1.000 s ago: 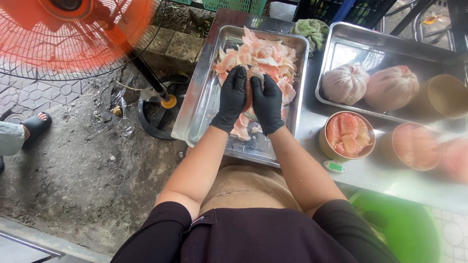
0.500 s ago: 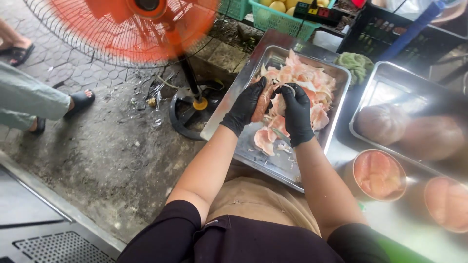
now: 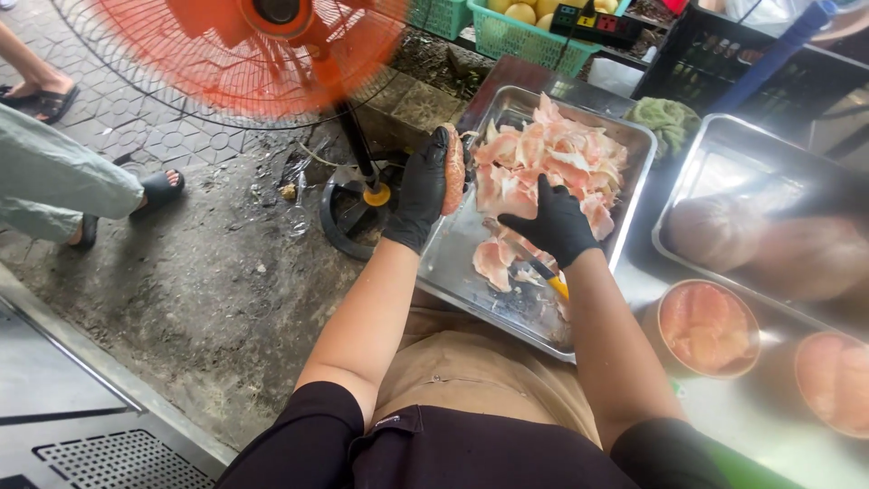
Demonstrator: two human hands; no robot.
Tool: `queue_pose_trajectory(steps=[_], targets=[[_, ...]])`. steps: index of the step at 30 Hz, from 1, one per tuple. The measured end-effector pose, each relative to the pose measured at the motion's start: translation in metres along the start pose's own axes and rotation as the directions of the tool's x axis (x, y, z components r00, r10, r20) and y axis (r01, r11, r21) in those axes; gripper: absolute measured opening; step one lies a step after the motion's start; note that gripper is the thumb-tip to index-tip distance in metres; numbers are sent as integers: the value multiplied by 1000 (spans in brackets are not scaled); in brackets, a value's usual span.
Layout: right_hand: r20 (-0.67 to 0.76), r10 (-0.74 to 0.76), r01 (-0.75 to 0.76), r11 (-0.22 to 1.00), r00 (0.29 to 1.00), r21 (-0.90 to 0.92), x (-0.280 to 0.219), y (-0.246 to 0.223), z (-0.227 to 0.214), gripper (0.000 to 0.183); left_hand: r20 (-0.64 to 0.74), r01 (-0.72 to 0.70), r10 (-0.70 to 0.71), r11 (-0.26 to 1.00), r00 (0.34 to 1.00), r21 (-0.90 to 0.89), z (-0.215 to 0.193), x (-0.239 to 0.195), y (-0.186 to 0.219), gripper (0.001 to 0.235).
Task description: Peeling the inner skin off pomelo segments and placing the fruit into containers.
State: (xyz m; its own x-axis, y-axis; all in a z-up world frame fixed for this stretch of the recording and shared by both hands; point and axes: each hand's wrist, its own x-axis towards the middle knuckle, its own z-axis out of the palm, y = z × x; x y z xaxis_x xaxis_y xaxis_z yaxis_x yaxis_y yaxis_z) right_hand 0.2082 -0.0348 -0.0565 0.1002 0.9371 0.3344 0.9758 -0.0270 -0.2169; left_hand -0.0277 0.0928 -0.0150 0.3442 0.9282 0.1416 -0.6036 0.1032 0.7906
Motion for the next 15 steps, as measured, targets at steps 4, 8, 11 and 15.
queue_pose_trajectory(steps=[4, 8, 11, 15], targets=[[-243, -46, 136, 919, 969, 369, 7, -93, -119, 61, 87, -48, 45, 998, 995, 28, 14, -4, -8, 31], [-257, 32, 129, 800, 966, 586, 20, -119, -145, 35, 183, -269, 212, 881, 960, 390, 11, -11, -32, 32], [-281, 42, 134, 805, 959, 578, 22, -119, -137, 19, 200, -331, 267, 824, 943, 460, 14, -12, -34, 31], [-393, -38, 257, 813, 919, 522, 13, -132, -133, 11, 111, -297, 276, 855, 955, 425, 6, -9, -44, 35]])
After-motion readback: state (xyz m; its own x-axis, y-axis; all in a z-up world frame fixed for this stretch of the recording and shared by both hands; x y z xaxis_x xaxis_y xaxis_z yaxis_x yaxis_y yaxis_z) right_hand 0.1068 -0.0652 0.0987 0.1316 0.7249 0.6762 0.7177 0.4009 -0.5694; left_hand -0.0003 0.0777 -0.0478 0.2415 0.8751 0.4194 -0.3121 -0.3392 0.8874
